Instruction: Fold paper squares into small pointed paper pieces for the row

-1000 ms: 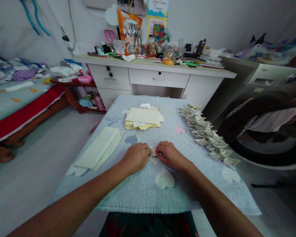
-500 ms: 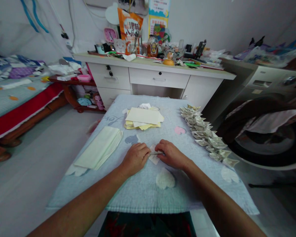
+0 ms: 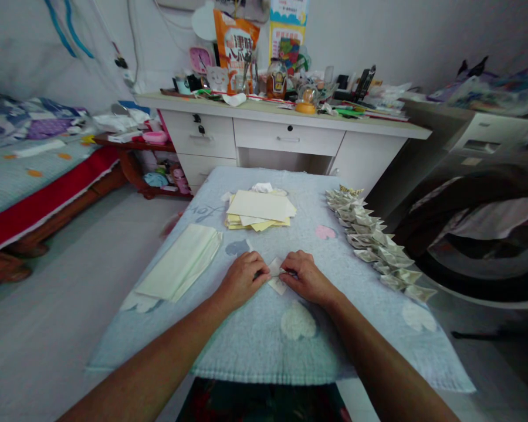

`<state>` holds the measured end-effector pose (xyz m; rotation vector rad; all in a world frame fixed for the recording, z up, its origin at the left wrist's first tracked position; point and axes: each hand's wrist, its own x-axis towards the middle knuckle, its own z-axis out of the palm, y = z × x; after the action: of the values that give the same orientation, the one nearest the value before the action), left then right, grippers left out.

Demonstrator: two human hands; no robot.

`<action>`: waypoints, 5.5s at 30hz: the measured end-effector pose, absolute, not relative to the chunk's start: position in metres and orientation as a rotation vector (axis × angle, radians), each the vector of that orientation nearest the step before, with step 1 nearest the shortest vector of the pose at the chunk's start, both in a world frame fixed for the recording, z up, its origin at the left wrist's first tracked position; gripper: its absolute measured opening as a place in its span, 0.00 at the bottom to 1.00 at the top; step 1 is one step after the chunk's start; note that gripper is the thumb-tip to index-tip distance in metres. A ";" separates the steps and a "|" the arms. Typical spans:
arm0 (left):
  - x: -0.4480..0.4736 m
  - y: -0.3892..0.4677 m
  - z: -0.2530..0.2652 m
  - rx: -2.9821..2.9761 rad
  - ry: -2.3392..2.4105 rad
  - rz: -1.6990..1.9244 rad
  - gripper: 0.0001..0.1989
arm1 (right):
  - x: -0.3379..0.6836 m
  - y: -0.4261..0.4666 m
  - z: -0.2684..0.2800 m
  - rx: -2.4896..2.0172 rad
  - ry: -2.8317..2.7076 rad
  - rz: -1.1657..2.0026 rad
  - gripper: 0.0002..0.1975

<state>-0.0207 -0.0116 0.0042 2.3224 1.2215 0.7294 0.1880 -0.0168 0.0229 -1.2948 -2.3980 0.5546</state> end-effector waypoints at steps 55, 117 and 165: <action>-0.010 -0.018 0.006 2.402 1.648 0.557 0.09 | 0.181 -0.015 0.013 -1.803 -2.153 0.358 0.10; -0.005 -0.032 0.006 2.891 1.064 0.360 0.15 | 0.199 -0.016 0.021 -1.771 -2.074 0.410 0.03; -0.013 -0.011 0.005 2.346 1.582 0.571 0.08 | 0.183 -0.019 0.015 -1.870 -2.209 0.190 0.19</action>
<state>-0.0129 -0.0113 0.0055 2.3456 1.5823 0.5709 0.1828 -0.0191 0.0153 -1.8698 -2.2087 0.1897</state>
